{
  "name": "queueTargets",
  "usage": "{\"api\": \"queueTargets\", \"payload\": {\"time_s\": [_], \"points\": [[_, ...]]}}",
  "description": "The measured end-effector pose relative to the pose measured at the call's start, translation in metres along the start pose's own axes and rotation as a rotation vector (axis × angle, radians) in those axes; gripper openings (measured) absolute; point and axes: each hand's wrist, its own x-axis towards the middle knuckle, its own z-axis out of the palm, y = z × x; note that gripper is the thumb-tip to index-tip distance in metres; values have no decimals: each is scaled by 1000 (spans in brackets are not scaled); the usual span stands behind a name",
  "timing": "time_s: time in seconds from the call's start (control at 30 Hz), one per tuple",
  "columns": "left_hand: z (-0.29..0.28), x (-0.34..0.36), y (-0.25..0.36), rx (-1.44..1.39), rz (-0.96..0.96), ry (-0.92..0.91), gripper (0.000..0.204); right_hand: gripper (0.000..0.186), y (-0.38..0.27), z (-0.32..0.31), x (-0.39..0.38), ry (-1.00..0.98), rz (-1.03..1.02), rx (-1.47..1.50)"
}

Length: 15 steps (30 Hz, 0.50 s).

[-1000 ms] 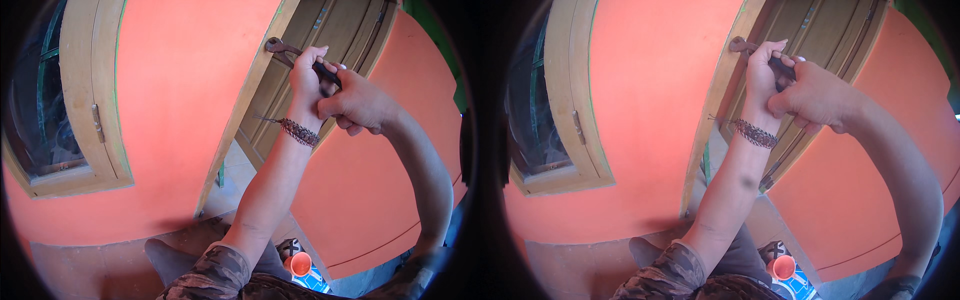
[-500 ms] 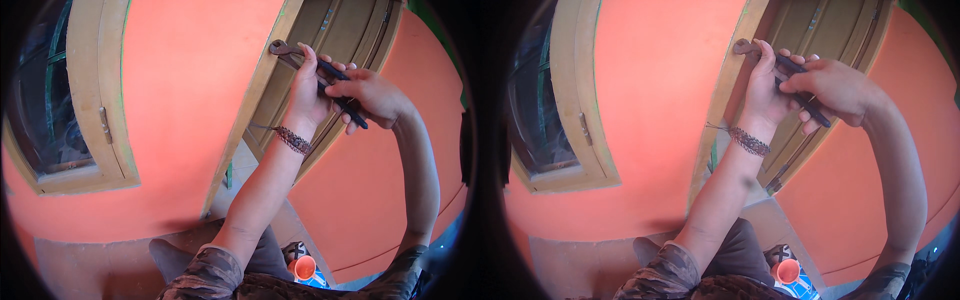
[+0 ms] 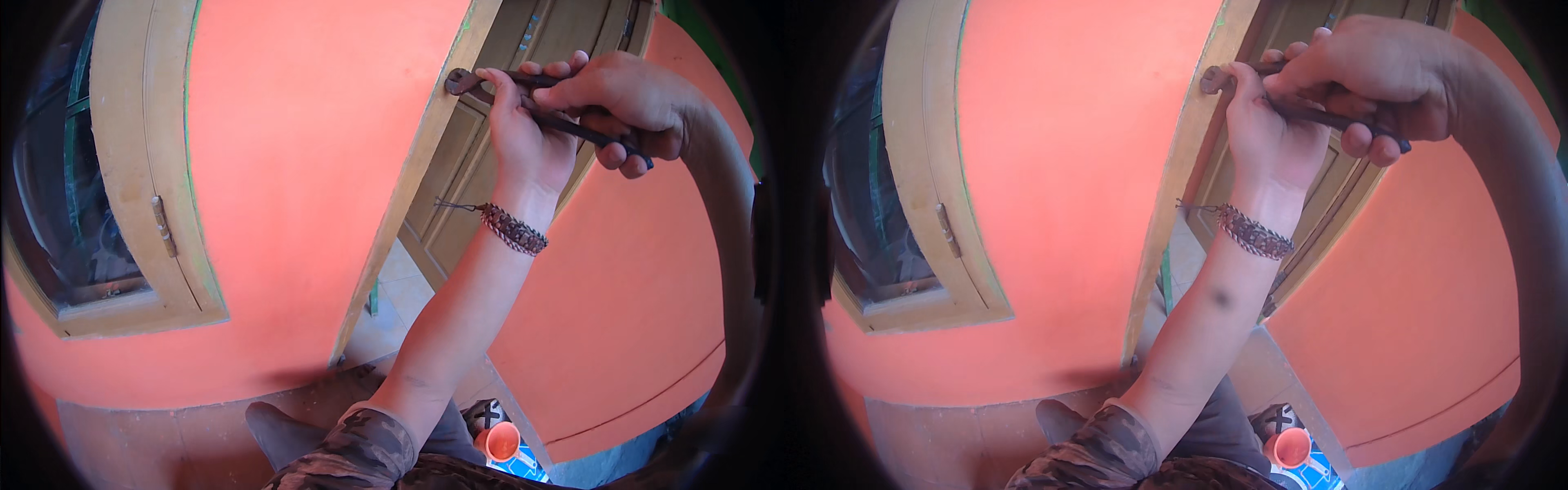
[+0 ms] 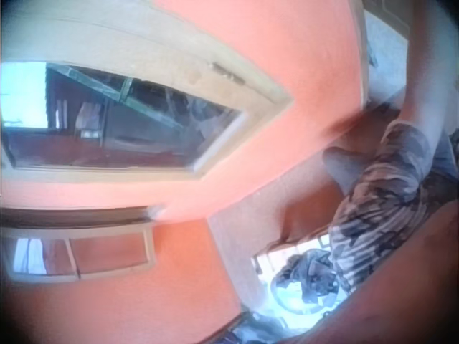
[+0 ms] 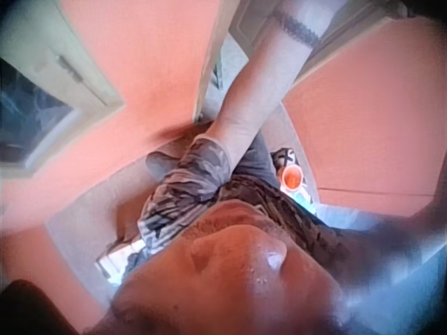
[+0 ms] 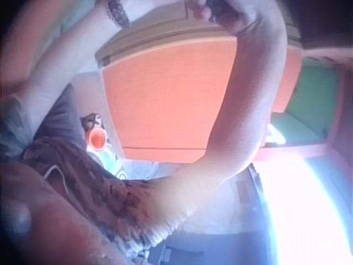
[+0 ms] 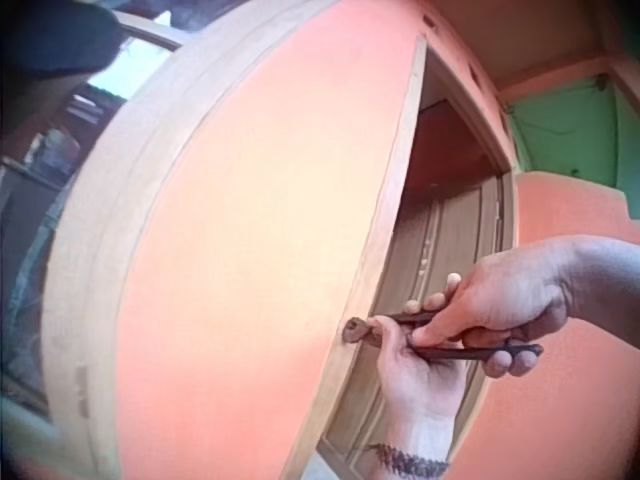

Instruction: The person uses a hammer and a metal scraper to work on a wooden door frame. They repeatedly hammer a small metal piece into the frame and scrape along the edge, then pause to retrieve more tools from a nearby bag.

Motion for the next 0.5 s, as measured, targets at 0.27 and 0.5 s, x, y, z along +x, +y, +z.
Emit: {"api": "queueTargets", "payload": {"time_s": [0.27, 0.5], "points": [[33, 31, 15, 5, 71, 493, 37, 48, -11, 8, 6, 194, -236, -106], [35, 28, 15, 79, 57, 532, 22, 51, 41, 56, -6, 1041, -591, -1438]]}}
